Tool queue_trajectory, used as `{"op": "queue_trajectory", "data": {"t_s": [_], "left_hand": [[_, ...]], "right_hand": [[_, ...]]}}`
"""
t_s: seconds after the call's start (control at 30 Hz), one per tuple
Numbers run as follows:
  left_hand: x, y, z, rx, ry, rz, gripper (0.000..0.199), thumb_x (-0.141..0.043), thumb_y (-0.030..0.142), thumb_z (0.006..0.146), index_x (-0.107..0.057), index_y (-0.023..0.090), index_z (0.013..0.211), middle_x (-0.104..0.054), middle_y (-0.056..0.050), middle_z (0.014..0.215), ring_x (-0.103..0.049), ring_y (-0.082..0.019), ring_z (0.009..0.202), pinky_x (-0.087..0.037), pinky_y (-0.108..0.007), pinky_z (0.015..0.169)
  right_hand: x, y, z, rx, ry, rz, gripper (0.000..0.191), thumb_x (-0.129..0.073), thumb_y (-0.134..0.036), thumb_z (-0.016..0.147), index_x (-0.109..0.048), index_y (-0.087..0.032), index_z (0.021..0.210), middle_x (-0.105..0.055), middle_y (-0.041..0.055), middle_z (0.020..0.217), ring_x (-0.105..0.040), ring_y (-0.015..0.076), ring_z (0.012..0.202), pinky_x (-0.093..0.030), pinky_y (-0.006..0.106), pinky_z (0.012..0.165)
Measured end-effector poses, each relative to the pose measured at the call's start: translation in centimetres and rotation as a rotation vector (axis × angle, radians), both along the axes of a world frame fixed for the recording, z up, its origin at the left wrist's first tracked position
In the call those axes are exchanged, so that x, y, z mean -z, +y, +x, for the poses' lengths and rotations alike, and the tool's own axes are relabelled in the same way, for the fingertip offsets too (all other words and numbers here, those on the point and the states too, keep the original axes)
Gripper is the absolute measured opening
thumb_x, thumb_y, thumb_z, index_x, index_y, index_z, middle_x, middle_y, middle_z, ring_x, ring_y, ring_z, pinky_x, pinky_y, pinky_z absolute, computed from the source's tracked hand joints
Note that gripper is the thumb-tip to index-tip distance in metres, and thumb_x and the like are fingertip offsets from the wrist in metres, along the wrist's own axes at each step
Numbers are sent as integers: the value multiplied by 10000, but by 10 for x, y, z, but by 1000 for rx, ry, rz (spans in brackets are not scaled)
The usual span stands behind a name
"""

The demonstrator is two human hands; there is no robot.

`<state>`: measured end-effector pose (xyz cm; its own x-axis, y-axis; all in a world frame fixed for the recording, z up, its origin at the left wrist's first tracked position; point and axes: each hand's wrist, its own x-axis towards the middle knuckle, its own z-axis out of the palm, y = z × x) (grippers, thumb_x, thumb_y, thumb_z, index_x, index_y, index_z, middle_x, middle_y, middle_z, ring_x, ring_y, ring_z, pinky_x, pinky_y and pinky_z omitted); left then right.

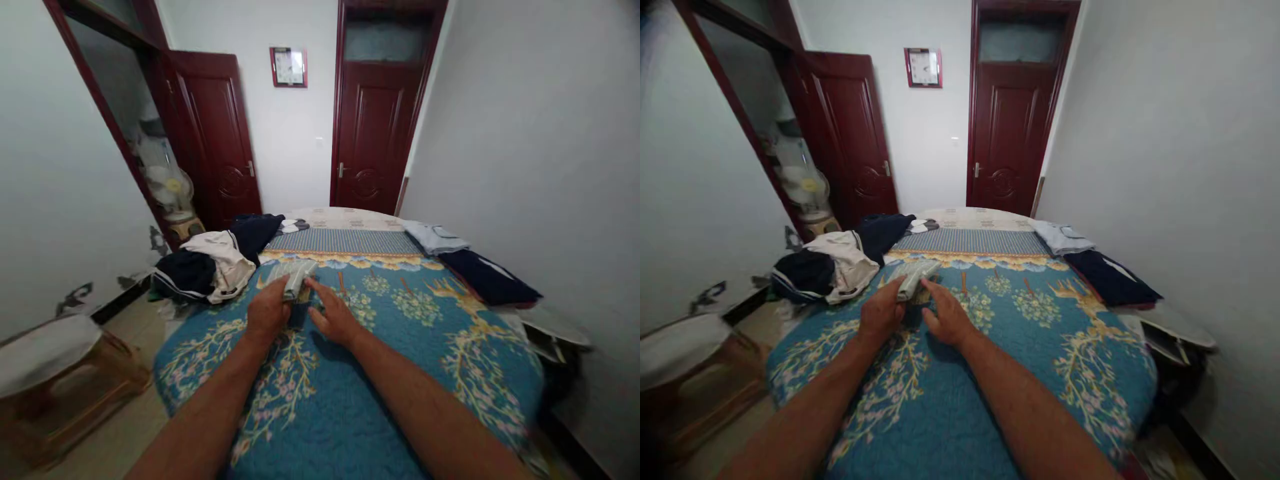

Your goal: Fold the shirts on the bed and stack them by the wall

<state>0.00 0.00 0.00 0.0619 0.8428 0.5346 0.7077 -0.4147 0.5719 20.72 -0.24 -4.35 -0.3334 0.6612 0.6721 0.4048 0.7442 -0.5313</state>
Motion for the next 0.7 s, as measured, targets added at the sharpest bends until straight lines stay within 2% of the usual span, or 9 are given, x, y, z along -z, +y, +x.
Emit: {"op": "queue_trajectory", "data": {"t_s": [0.07, 0.17, 0.23, 0.3, 0.4, 0.47, 0.53, 0.6, 0.7], "left_hand": [[-21, 6, -9, -38, -164, -61, 429, -637, 221, 895, -729, 193, 1313, -771, -136, 1289, -682, -357, 1268, -493, -460, 1117], [-48, 12, -12, 45, -548, -254, 365, -698, 297, 884, -745, 199, 1232, -816, -101, 1113, -756, -321, 1088, -586, -419, 973], [-59, 15, -4, 178, -858, -457, 362, -745, 301, 848, -740, 196, 1194, -825, -79, 998, -786, -282, 901, -627, -384, 830], [-62, 19, 12, 281, -1048, -656, 369, -773, 273, 817, -731, 181, 1172, -821, -72, 902, -769, -248, 721, -630, -362, 708], [-47, 24, 40, 345, -1129, -846, 337, -776, 243, 817, -727, 154, 1139, -810, -74, 821, -727, -221, 587, -620, -344, 629], [-28, 28, 55, 340, -1145, -923, 317, -777, 234, 822, -725, 144, 1122, -804, -79, 791, -726, -224, 577, -625, -346, 631], [-9, 31, 63, 313, -1150, -993, 286, -782, 233, 824, -728, 133, 1086, -799, -90, 773, -735, -235, 592, -630, -350, 641], [4, 35, 64, 314, -1167, -1065, 266, -763, 291, 861, -734, 123, 1066, -802, -110, 792, -752, -252, 631, -637, -363, 661], [10, 41, 58, 382, -1271, -1098, 364, -639, 439, 968, -733, 123, 1121, -815, -129, 874, -785, -283, 738, -654, -402, 728]], "right_hand": [[-5, 10, 11, 193, 123, -19, 730, -604, -329, 969, -370, -225, 1652, -444, 140, 1661, -386, 269, 1558, -287, 512, 1308], [-15, 24, 32, 318, 335, -184, 824, -670, -473, 926, -379, -198, 1645, -394, 164, 1686, -382, 320, 1555, -335, 532, 1274], [-23, 29, 50, 284, 496, -383, 850, -680, -581, 897, -428, -201, 1614, -455, 161, 1649, -474, 338, 1490, -438, 514, 1198], [-31, 30, 70, 145, 657, -606, 782, -608, -692, 906, -541, -209, 1518, -610, 140, 1515, -593, 338, 1375, -532, 483, 1090], [-36, 27, 99, -97, 787, -895, 695, -504, -769, 924, -686, -201, 1280, -780, 121, 1174, -726, 329, 1143, -599, 452, 937], [-33, 26, 115, -121, 769, -1018, 592, -569, -723, 909, -711, -203, 1154, -796, 112, 1023, -759, 306, 986, -607, 428, 860], [-27, 27, 125, 1, 689, -1049, 442, -689, -601, 864, -714, -207, 1062, -791, 93, 959, -750, 266, 872, -595, 382, 799], [-19, 31, 130, 176, 589, -1005, 331, -747, -478, 813, -721, -204, 998, -785, 78, 942, -726, 235, 828, -569, 335, 753], [-13, 37, 130, 309, 451, -910, 279, -714, -405, 795, -743, -196, 978, -779, 71, 945, -703, 228, 844, -533, 306, 722]]}}
